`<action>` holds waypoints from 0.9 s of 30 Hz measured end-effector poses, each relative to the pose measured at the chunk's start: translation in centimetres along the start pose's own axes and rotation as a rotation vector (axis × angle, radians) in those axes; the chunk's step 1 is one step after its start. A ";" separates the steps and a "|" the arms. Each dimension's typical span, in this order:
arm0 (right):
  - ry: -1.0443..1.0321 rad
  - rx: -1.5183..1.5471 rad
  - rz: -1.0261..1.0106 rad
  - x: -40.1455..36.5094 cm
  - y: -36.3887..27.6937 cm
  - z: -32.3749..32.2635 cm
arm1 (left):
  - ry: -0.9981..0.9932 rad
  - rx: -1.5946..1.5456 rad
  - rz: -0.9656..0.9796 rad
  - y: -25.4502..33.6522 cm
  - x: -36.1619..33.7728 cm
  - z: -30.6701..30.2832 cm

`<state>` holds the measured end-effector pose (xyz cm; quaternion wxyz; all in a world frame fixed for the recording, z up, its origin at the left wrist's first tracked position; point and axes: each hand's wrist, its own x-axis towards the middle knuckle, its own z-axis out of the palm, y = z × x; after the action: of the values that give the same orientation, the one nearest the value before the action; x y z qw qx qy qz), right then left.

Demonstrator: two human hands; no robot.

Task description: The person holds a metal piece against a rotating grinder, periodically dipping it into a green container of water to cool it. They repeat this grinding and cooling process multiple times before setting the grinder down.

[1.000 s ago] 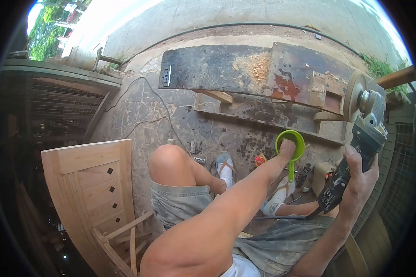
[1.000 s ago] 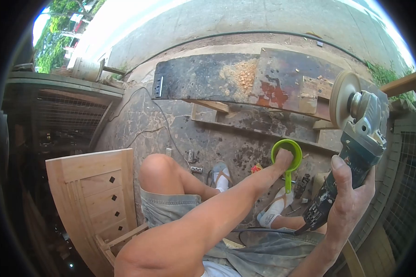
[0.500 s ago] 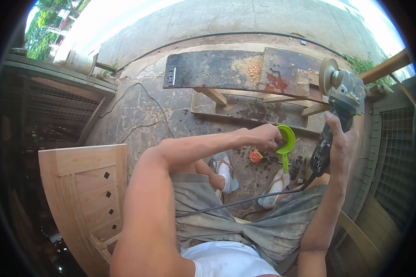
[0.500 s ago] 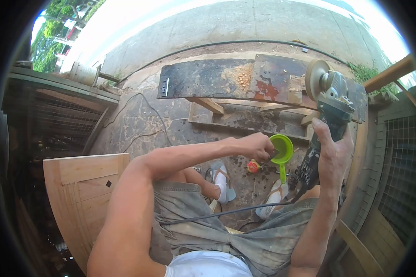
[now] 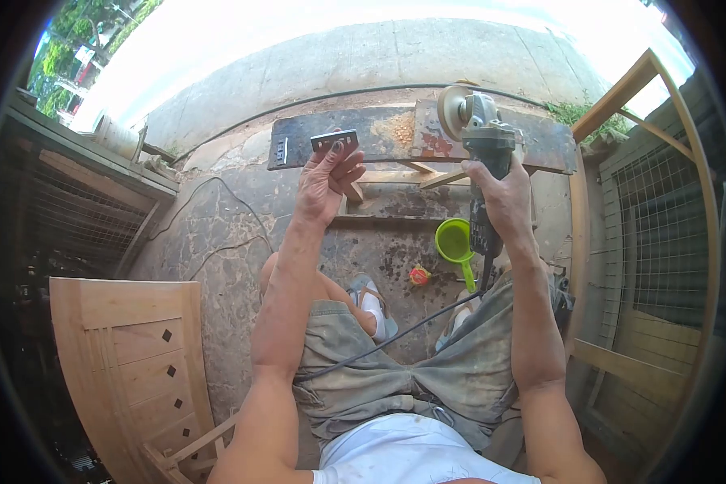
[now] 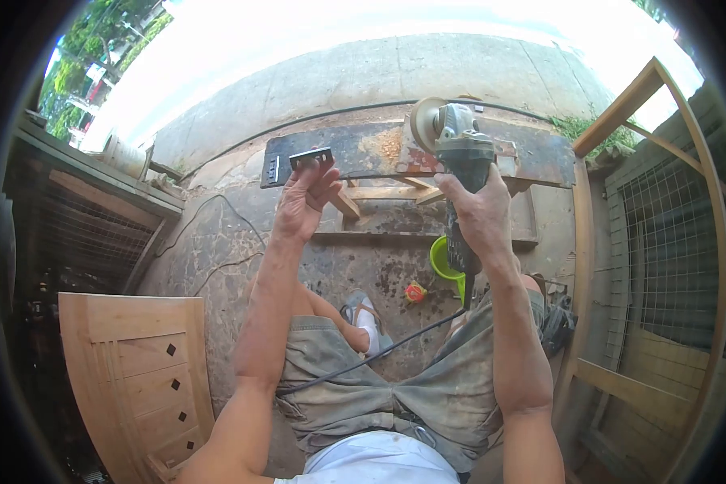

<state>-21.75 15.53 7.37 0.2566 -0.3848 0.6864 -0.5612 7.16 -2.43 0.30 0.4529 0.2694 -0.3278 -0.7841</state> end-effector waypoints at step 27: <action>-0.176 -0.187 0.090 -0.6 0.8 2.2 | 0.022 0.562 0.274 -2.5 1.0 4.6</action>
<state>-19.92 14.81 6.03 0.3039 -0.4235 0.7271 -0.4467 2.05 -1.16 1.19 0.4655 0.3460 -0.5601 -0.5915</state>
